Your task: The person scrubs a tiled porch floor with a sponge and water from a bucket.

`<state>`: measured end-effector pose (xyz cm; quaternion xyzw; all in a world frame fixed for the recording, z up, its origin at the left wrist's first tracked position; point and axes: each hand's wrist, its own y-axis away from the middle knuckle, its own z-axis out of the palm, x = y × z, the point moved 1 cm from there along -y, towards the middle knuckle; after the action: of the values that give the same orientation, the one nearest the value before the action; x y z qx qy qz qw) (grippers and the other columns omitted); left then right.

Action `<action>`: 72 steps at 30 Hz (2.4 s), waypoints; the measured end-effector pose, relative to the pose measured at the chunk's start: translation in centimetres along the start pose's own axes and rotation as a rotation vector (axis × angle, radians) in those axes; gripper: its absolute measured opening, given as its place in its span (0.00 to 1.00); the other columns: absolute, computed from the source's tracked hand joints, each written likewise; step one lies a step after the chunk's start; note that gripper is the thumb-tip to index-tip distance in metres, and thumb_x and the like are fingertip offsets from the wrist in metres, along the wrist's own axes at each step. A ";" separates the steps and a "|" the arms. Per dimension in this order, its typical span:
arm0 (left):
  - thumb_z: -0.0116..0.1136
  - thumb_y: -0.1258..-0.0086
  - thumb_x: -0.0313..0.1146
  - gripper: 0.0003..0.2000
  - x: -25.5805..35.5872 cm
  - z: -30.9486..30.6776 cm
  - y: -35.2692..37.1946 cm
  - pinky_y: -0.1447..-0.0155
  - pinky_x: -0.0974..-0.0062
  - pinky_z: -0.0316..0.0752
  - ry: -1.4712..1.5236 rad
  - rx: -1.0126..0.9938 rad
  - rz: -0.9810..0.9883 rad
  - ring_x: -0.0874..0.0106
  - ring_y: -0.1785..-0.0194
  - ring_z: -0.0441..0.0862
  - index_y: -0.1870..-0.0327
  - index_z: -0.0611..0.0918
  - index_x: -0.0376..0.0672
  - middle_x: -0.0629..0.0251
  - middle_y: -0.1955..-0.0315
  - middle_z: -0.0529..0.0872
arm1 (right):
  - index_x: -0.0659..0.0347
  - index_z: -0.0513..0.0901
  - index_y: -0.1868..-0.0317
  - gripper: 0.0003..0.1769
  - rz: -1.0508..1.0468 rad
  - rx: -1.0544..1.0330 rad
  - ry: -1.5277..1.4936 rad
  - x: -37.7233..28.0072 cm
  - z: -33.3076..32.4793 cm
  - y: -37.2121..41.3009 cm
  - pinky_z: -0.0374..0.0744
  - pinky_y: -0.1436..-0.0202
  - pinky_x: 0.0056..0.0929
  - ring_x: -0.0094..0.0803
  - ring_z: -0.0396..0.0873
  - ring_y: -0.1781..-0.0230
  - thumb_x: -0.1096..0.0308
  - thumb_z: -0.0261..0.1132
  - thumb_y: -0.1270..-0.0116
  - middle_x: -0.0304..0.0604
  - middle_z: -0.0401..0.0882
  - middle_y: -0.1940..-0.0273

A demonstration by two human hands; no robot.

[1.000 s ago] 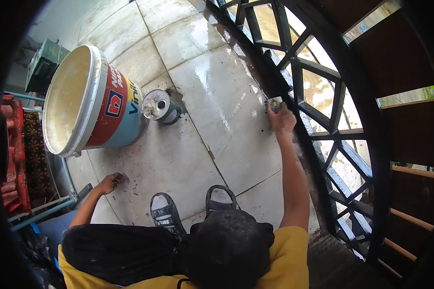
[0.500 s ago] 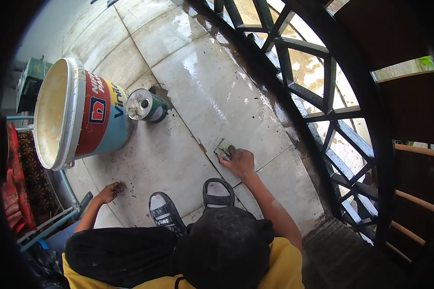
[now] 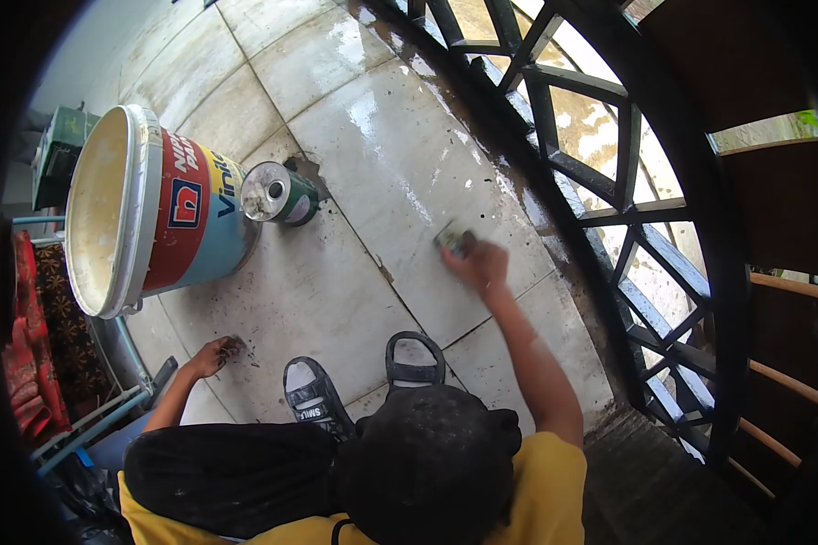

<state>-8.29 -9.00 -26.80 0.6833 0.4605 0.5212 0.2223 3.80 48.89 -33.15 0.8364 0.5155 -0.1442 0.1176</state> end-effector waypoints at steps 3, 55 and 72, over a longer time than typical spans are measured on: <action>0.51 0.30 0.28 0.13 -1.8 0.2 -0.2 0.40 0.72 0.71 0.063 0.007 0.015 0.67 0.47 0.79 0.46 0.78 0.40 0.59 0.51 0.83 | 0.58 0.81 0.66 0.29 0.133 0.285 0.235 7.0 -1.5 -7.4 0.79 0.74 0.42 0.47 0.83 0.77 0.36 0.64 0.42 0.50 0.82 0.79; 0.52 0.30 0.25 0.13 -0.8 0.3 -1.9 0.44 0.71 0.73 0.021 -0.007 -0.012 0.67 0.50 0.79 0.46 0.78 0.39 0.60 0.54 0.83 | 0.57 0.78 0.74 0.27 -0.284 0.044 0.050 2.0 1.2 -1.5 0.79 0.73 0.33 0.38 0.81 0.80 0.39 0.71 0.50 0.41 0.79 0.82; 0.46 0.34 0.20 0.17 -0.6 -1.3 -0.3 0.42 0.72 0.73 0.056 0.090 0.035 0.65 0.47 0.80 0.45 0.78 0.39 0.59 0.51 0.84 | 0.56 0.81 0.66 0.29 -0.339 -0.135 -0.016 -1.8 0.0 -9.6 0.80 0.69 0.40 0.44 0.82 0.76 0.34 0.61 0.41 0.46 0.81 0.79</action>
<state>-9.58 -9.57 -26.87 0.6856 0.4775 0.5228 0.1693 -5.57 51.60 -32.97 0.7266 0.6567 -0.1334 0.1517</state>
